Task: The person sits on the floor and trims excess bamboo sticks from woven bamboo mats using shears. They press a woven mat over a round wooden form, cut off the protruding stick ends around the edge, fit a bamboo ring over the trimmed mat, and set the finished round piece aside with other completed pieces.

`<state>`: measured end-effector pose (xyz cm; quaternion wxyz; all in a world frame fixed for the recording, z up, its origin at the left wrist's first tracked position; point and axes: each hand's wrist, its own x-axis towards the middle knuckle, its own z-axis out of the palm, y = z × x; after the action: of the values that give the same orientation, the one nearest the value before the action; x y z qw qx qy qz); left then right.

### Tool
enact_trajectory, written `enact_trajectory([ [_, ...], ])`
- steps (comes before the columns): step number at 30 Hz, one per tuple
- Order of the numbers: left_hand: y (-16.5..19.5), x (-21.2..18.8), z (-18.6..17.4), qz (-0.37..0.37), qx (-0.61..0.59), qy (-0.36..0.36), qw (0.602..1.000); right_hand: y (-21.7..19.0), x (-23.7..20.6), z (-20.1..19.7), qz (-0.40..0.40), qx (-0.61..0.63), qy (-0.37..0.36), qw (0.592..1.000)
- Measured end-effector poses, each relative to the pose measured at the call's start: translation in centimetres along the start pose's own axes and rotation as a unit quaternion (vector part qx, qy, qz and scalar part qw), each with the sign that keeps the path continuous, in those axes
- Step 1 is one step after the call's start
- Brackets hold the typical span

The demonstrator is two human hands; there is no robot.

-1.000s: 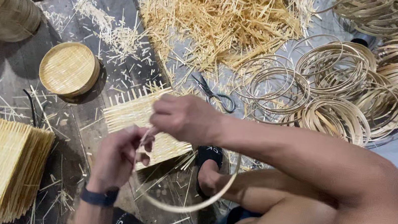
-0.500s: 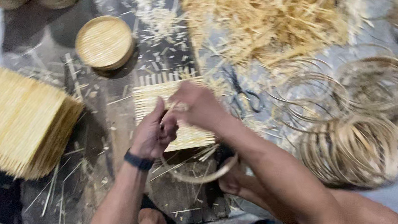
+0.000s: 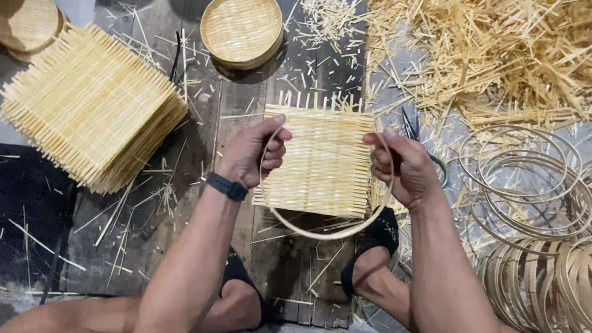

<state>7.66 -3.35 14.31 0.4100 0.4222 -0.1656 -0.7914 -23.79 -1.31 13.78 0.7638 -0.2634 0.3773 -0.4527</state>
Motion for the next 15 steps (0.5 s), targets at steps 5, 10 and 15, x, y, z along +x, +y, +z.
enact_trajectory([
  [5, -2.1, -0.4, -0.5, -0.066, 0.082, 0.013, 0.994, 0.4, 1.2, -0.5, 0.092, -0.102, -0.004, 0.99],
  [10, -3.2, -0.3, -2.2, -0.031, 0.037, -0.022, 0.999, 0.4, 1.3, -0.1, 0.079, -0.121, -0.002, 0.99],
  [15, -3.8, 0.0, -3.0, 0.135, -0.247, -0.015, 0.959, 1.1, 0.4, 0.4, 0.058, -0.076, 0.082, 0.992],
])
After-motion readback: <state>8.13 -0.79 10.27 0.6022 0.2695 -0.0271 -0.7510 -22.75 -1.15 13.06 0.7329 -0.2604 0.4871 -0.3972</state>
